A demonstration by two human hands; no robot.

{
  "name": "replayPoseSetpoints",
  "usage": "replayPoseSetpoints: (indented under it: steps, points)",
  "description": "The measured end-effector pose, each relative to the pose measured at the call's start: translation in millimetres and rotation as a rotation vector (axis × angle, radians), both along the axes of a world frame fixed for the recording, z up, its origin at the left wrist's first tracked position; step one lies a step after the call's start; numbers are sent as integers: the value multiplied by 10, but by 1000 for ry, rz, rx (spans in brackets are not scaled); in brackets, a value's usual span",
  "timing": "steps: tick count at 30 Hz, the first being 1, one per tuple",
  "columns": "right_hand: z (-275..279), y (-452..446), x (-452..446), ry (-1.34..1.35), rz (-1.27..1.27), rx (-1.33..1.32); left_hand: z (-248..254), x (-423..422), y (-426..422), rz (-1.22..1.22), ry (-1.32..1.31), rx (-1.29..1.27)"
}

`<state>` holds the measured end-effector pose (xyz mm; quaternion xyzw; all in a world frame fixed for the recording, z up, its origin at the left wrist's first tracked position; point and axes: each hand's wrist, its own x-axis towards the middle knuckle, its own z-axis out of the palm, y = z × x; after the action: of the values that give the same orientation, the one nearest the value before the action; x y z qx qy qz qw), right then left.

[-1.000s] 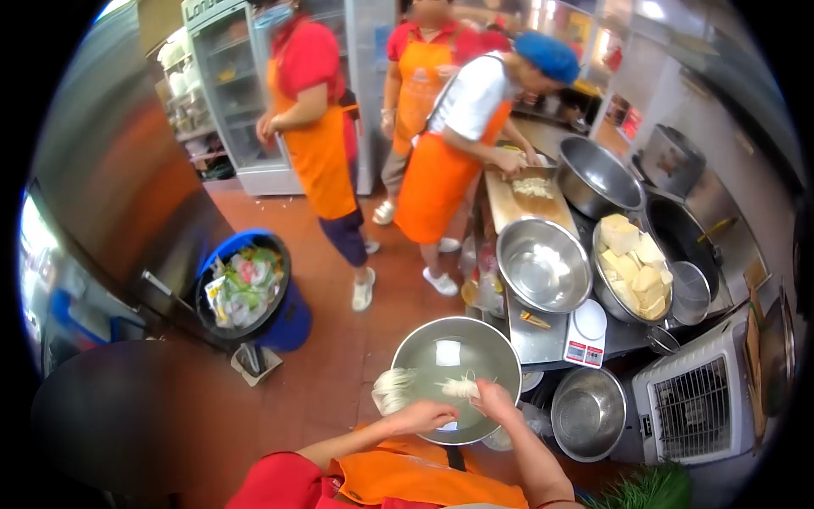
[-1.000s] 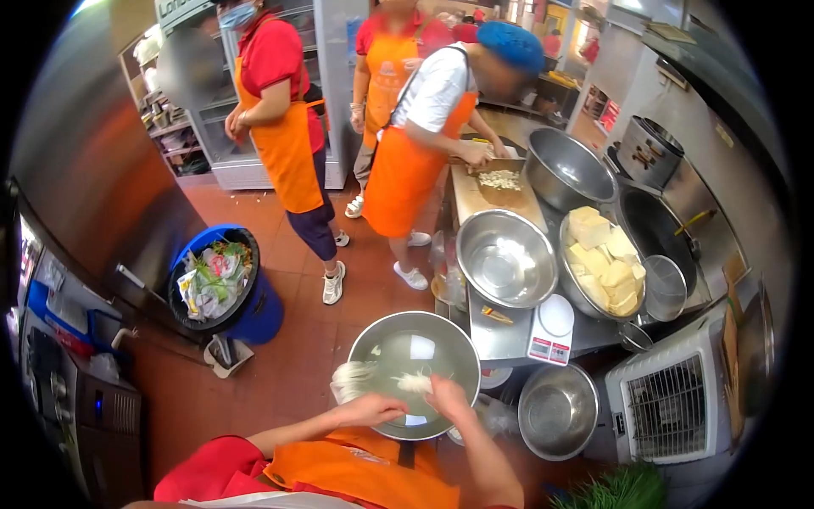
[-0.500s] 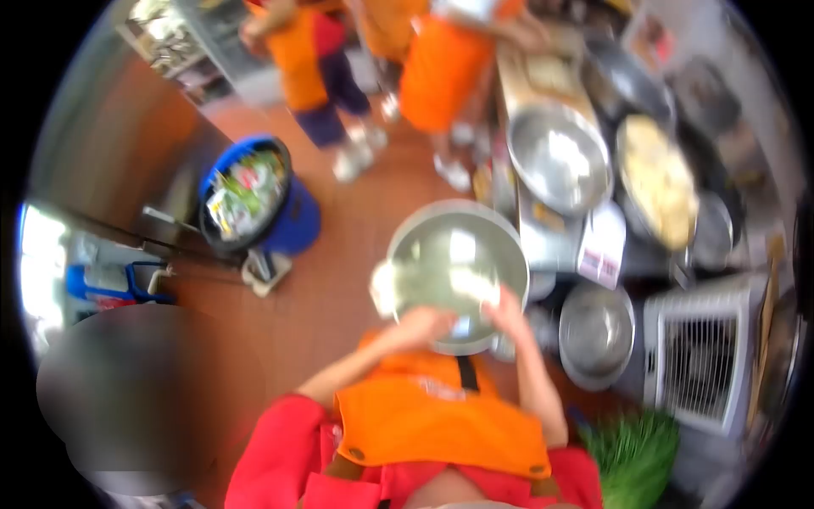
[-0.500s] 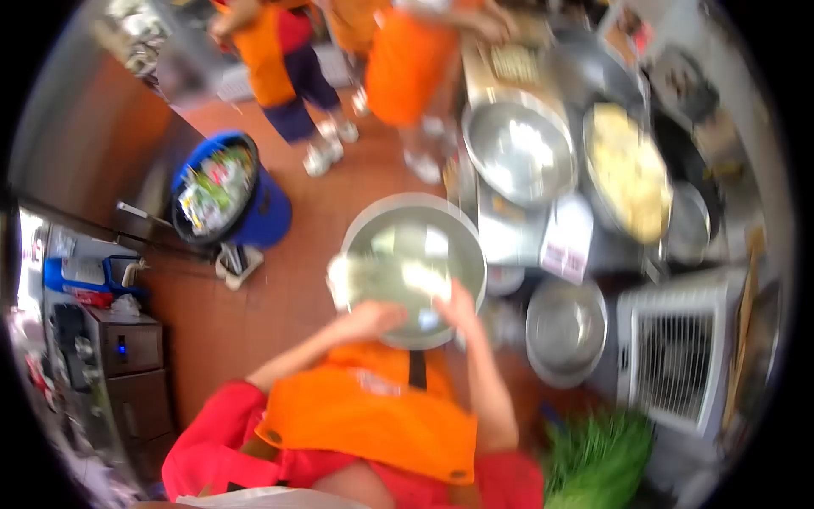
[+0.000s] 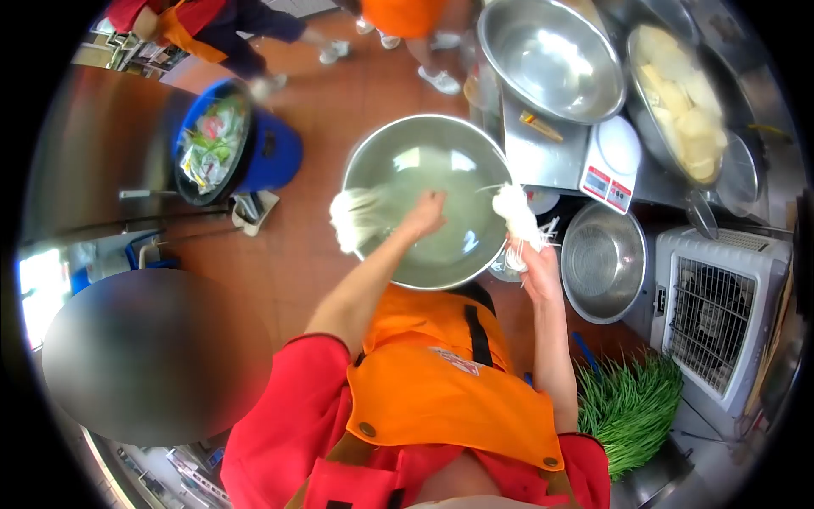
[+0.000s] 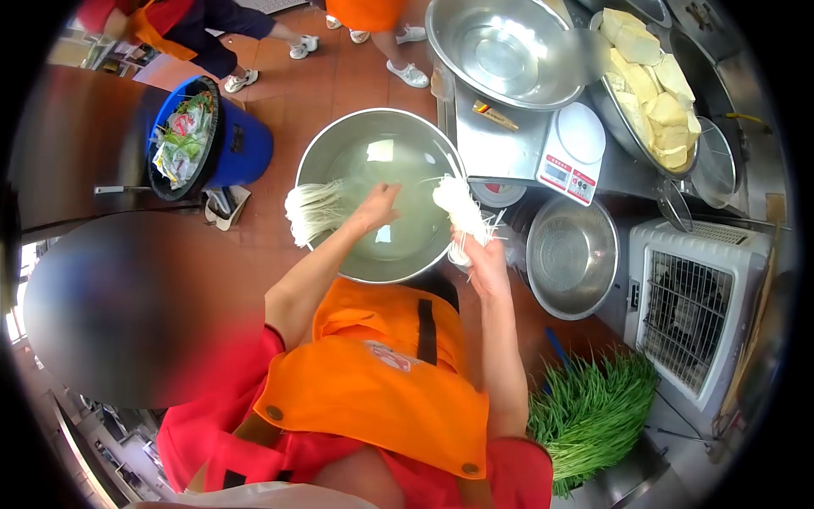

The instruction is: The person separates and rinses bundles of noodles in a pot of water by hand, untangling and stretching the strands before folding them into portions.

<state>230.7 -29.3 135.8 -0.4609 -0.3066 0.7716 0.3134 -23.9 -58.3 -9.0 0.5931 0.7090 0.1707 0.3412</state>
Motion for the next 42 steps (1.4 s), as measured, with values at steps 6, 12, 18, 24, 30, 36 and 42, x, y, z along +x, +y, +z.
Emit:
replayPoseSetpoints:
  steps: [6,12,18,24,30,36,42]
  points:
    - [45,-76,17,9,-8,-14,-403,56,225,-31,354,-174]
    - [174,-48,-72,59,58,1,-1335,316,-21,16,285,-371]
    - [237,-15,-244,84,66,97,-527,260,-160,-460,400,-385]
    - [-157,155,-457,131,153,59,219,202,-147,-229,9,27]
    - [-285,199,-769,130,467,-22,1467,-34,-373,-135,-58,85]
    - [-106,215,-888,108,556,64,1686,-126,-423,28,28,110]
    - [-86,278,-837,60,581,151,1766,-146,-376,120,-56,67]
